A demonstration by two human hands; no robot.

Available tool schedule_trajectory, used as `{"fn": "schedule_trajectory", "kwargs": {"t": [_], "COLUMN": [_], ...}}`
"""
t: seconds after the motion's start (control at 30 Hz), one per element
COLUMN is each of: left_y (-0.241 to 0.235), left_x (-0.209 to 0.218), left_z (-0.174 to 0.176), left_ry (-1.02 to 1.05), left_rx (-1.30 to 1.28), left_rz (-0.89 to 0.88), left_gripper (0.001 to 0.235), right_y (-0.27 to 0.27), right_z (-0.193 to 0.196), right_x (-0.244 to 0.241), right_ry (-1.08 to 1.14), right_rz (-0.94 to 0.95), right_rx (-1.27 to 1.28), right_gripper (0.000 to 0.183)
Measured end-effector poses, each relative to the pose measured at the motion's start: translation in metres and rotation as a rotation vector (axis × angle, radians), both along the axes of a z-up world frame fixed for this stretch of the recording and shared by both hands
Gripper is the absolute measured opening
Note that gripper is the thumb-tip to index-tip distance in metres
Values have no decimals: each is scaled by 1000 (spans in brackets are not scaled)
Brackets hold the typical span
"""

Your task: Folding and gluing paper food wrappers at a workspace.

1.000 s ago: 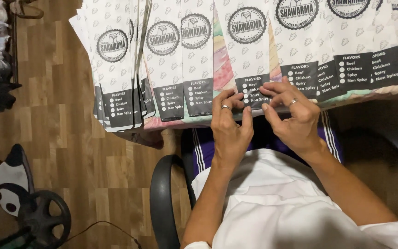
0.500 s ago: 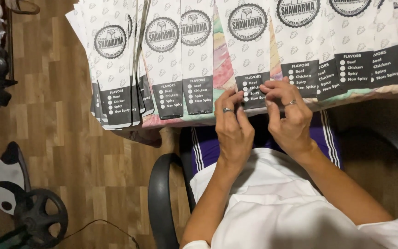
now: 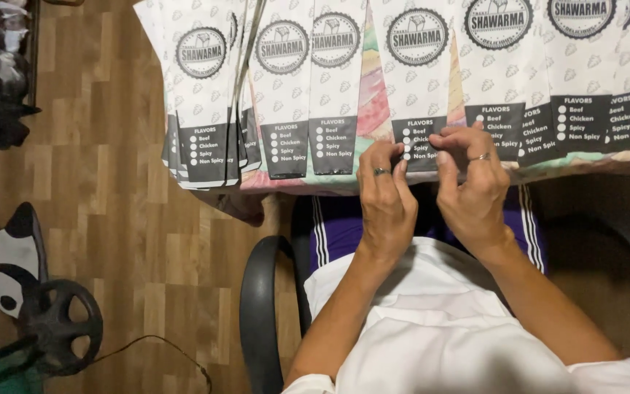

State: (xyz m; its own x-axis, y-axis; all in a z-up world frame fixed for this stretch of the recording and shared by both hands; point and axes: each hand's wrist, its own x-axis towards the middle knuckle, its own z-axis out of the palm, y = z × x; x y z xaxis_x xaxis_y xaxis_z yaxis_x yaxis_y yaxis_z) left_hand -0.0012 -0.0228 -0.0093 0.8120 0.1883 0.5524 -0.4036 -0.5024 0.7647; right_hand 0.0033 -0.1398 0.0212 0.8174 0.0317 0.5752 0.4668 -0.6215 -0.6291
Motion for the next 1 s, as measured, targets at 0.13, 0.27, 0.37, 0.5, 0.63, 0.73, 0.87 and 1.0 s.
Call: {"fn": "schedule_trajectory", "kwargs": {"t": [0.13, 0.27, 0.37, 0.5, 0.63, 0.73, 0.87, 1.0], "left_y": [-1, -2, 3, 25, 42, 38, 29, 27], "left_x": [-1, -1, -2, 6, 16, 17, 16, 17], "left_z": [2, -14, -19, 11, 19, 4, 13, 13], "left_ry": [-25, -49, -81, -124, 37, 114, 93, 210], "left_rx": [88, 131, 184, 213, 473, 582, 614, 594], "left_rz": [35, 42, -11, 31, 187, 187, 114, 113], "left_gripper": [16, 18, 30, 37, 36, 50, 54, 50], "right_y": [3, -4, -4, -5, 0, -8, -26, -41], "right_z": [-11, -6, -6, -11, -14, -15, -12, -11], "right_x": [1, 1, -2, -1, -6, -8, -9, -6], "right_ry": [-42, -17, -47, -128, -76, -62, -47, -23], "right_rz": [-26, 7, 13, 12, 92, 62, -28, -55], "right_rx": [-21, 3, -3, -92, -150, -163, -197, -202], "right_gripper": [22, 11, 13, 22, 36, 39, 39, 39]}}
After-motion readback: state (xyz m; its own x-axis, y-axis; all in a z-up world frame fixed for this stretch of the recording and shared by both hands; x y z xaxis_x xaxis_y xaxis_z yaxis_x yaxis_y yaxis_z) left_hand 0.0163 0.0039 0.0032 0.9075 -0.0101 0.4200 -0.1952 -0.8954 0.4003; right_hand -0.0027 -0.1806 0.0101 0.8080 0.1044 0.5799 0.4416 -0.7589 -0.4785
